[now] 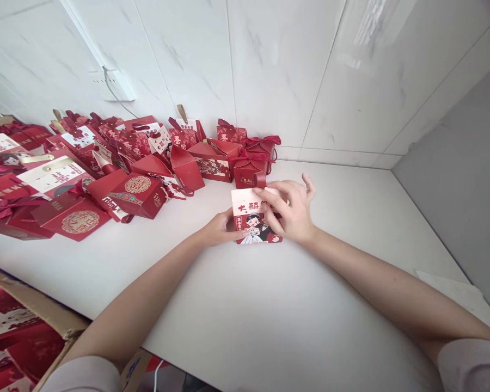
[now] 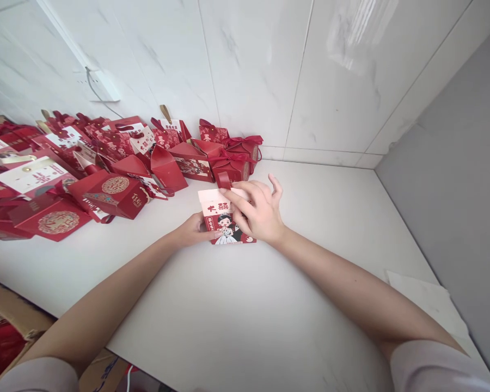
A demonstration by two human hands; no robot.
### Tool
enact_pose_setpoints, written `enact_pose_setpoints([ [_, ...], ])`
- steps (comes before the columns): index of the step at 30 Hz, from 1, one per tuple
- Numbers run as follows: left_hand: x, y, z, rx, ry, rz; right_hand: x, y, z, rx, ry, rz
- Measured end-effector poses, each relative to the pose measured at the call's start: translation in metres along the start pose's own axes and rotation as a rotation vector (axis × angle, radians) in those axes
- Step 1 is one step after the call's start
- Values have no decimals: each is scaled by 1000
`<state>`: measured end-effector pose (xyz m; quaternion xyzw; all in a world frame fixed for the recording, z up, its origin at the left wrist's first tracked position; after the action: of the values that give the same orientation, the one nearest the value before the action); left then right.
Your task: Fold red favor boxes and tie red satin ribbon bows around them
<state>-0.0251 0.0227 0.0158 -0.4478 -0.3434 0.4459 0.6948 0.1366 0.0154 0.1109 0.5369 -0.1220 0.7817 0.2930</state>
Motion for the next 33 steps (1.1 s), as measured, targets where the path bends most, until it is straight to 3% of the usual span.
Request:
enact_pose_setpoints([
  [11, 0, -1, -3, -32, 19, 2, 4, -3, 2, 101, -9, -57],
  [15, 0, -2, -4, -74, 27, -4, 8, -15, 5, 284, 7, -260],
  [18, -3, -19, 7, -139, -135, -97, 9, -16, 1, 479, 117, -413],
  [20, -11, -39, 18, -142, -297, -179, 11, -4, 2, 588, 199, -435],
  [22, -20, -58, 22, -75, -379, -217, 14, 11, 6, 671, 268, -424],
  [27, -34, -87, 22, 81, -423, -204, 23, 38, 14, 708, 440, -364],
  [33, -35, -96, 16, 125, -366, -255, 25, 37, 11, 696, 598, -419],
])
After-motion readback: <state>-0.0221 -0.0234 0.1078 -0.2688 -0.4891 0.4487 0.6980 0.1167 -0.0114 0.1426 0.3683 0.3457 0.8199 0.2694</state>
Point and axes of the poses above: each hand's wrist, its own x-axis towards the middle knuckle, its own z-axis out of the back of the hand, y = z × x, the point moved 9 cm from there along x, towards the middle knuckle, and after that the axes turned 7 degrees about -z, right-handed, at the moved point
